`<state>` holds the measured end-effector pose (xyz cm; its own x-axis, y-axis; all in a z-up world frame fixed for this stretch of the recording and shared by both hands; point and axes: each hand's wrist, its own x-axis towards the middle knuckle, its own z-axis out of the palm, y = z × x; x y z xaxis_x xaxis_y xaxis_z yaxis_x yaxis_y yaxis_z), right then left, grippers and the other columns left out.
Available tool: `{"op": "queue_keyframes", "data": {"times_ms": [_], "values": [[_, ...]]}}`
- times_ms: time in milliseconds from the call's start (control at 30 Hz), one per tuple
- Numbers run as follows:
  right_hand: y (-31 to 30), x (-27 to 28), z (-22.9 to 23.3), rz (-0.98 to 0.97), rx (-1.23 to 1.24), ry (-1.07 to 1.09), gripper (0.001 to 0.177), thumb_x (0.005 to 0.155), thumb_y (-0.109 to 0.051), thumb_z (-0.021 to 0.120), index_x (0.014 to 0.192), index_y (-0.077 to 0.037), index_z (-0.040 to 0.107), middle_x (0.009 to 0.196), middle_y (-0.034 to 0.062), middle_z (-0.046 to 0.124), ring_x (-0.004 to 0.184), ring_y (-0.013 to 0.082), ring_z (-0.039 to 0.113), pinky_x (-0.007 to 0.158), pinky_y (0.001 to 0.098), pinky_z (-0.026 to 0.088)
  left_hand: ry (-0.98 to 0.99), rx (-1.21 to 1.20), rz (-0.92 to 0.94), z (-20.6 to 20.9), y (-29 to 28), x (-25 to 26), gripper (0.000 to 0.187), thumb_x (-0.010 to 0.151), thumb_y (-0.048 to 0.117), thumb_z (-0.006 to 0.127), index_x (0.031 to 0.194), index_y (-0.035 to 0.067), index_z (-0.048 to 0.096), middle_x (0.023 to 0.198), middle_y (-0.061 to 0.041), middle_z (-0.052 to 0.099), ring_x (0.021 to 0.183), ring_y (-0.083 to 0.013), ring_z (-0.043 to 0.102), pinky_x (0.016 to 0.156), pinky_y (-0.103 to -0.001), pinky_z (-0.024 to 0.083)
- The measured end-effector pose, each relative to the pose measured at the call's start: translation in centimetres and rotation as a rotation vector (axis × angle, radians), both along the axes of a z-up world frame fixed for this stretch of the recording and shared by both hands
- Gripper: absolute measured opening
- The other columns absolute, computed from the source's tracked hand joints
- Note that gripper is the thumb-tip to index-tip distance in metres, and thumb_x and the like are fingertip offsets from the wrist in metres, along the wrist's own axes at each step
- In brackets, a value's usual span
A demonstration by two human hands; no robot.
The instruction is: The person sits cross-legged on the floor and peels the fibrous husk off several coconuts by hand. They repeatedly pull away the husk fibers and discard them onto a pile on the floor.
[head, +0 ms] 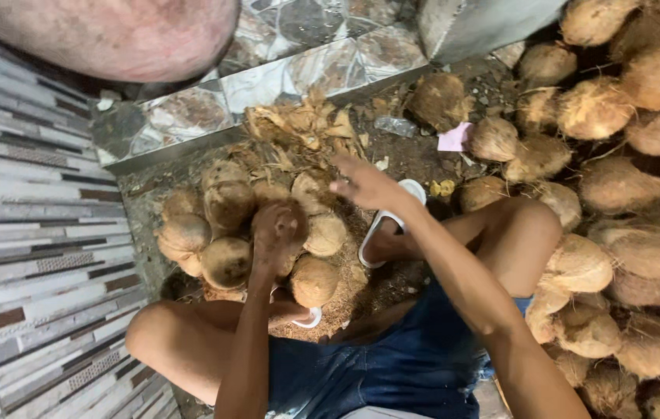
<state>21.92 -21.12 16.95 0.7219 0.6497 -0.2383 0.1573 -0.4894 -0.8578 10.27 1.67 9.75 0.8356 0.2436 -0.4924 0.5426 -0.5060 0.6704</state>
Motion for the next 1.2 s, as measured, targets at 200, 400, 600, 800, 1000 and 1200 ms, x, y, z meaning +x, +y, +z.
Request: {"op": "queue_keyframes", "data": {"times_ms": [200, 400, 600, 800, 1000, 1200], "values": [[-4.2, 2.2, -2.4, -0.28, -0.034, 0.002, 0.059, 0.102, -0.039, 0.054, 0.152, -0.012, 0.039, 0.151, 0.0222, 0.04, 0.145, 0.0417, 0.03, 0.115, 0.057, 0.029, -0.219, -0.124, -0.144, 0.4, -2.6, 2.3, 0.039, 0.096, 0.034, 0.067, 0.128, 0.012, 0.061, 0.132, -0.012, 0.056, 0.125, -0.0375, 0.056, 0.1, -0.052, 0.05], [-5.8, 2.5, -5.6, -0.147, -0.249, 0.263, 0.072, 0.101, -0.043, 0.052, 0.155, -0.001, 0.029, 0.157, 0.0289, 0.03, 0.143, 0.0448, 0.034, 0.114, 0.0554, 0.033, -0.401, -0.222, -0.182, -5.8, -3.9, 2.9, 0.033, 0.099, 0.024, 0.065, 0.13, 0.013, 0.059, 0.121, -0.009, 0.058, 0.12, -0.0368, 0.058, 0.092, -0.05, 0.055], [-9.7, 7.5, -7.9, -0.042, -0.378, 0.184, 0.081, 0.095, -0.057, 0.052, 0.149, 0.0, 0.03, 0.144, 0.0393, 0.037, 0.131, 0.0575, 0.043, 0.108, 0.0632, 0.039, -0.339, -0.178, -0.303, -4.7, -6.8, 5.2, 0.033, 0.102, 0.027, 0.06, 0.127, 0.008, 0.053, 0.114, -0.015, 0.056, 0.117, -0.0421, 0.056, 0.093, -0.063, 0.053], [-15.5, 14.4, -12.5, -0.191, -0.694, 0.207, 0.08, 0.09, -0.065, 0.05, 0.149, -0.014, 0.032, 0.139, 0.0283, 0.053, 0.131, 0.0461, 0.05, 0.11, 0.0651, 0.037, -0.332, -0.692, -0.128, -8.4, -9.9, 8.8, 0.034, 0.102, 0.015, 0.057, 0.129, -0.004, 0.048, 0.093, -0.02, 0.055, 0.087, -0.0304, 0.06, 0.079, -0.036, 0.041], [-18.8, 18.2, -14.7, -0.465, -0.723, 0.216, 0.12, 0.083, -0.072, 0.067, 0.16, -0.011, -0.003, 0.162, 0.0309, 0.009, 0.147, 0.0545, 0.015, 0.111, 0.0731, 0.023, -0.244, -0.255, -0.326, -8.4, -11.8, 11.3, 0.041, 0.101, 0.027, 0.061, 0.133, 0.004, 0.053, 0.127, -0.027, 0.056, 0.121, -0.0522, 0.052, 0.098, -0.072, 0.043], [-17.1, 20.9, -17.8, -0.535, -0.743, 0.117, 0.142, 0.065, -0.074, 0.079, 0.16, -0.015, -0.008, 0.162, 0.0282, -0.008, 0.147, 0.0574, 0.006, 0.114, 0.0795, 0.018, -0.382, -0.313, -0.375, -7.7, -10.8, 10.3, 0.021, 0.103, 0.016, 0.053, 0.122, 0.01, 0.052, 0.094, -0.018, 0.052, 0.083, -0.038, 0.056, 0.076, -0.053, 0.048]]}}
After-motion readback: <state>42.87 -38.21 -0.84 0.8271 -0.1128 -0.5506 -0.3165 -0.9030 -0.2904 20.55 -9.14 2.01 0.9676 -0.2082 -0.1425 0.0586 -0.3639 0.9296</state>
